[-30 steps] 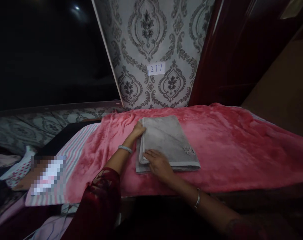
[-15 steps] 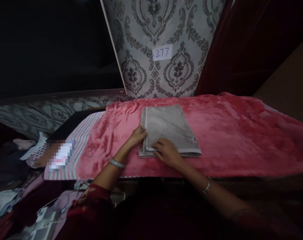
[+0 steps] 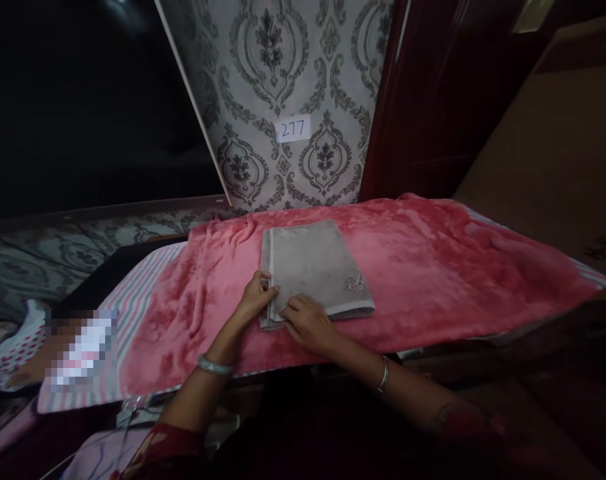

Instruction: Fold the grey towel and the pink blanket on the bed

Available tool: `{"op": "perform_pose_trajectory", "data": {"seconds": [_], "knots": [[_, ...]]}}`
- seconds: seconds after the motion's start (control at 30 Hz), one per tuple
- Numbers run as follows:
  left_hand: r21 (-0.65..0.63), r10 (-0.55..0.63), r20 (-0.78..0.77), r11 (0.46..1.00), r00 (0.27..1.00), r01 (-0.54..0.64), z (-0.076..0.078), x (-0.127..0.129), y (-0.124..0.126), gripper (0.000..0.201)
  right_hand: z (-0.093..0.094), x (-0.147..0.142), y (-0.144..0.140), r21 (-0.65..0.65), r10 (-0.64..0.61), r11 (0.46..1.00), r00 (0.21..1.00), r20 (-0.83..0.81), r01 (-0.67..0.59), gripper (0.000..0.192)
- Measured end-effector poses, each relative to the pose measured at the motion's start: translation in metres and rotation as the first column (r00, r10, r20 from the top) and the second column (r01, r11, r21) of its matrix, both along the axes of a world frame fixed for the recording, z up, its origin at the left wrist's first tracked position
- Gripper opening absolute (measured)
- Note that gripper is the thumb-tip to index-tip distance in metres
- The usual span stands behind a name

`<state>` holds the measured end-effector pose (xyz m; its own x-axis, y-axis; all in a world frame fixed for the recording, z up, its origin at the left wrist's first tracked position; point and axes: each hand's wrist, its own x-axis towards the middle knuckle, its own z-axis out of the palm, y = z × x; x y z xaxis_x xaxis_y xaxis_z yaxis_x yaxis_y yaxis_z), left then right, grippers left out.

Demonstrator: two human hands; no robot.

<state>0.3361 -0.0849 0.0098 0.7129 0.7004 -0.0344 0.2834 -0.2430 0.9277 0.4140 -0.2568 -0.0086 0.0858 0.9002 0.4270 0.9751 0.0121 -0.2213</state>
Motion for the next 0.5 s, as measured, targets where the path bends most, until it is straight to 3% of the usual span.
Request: {"op": "perform_pose_trajectory", "data": {"seconds": [0.1,0.2,0.33,0.5], "knots": [[0.121,0.013,-0.028,0.993,1.000,-0.009,-0.005,0.001,-0.002,0.038,0.001,0.003,-0.003,0.017,0.059,0.998,0.998,0.008,-0.060,0.008],[0.138,0.022,-0.027,0.990,0.999,-0.018,-0.009,0.000,-0.002,0.042,0.001,0.010,-0.007,0.060,0.116,0.992,0.993,-0.033,-0.114,0.009],[-0.042,0.033,0.010,0.999,0.999,-0.033,-0.007,0.001,0.002,0.045,0.002,0.029,-0.014,0.116,0.050,0.993,0.990,-0.132,-0.035,0.011],[-0.174,0.044,0.032,0.984,0.999,-0.038,0.009,0.009,0.013,0.041,-0.001,0.044,-0.019,0.056,0.008,0.998,0.987,-0.162,0.001,0.014]]}}
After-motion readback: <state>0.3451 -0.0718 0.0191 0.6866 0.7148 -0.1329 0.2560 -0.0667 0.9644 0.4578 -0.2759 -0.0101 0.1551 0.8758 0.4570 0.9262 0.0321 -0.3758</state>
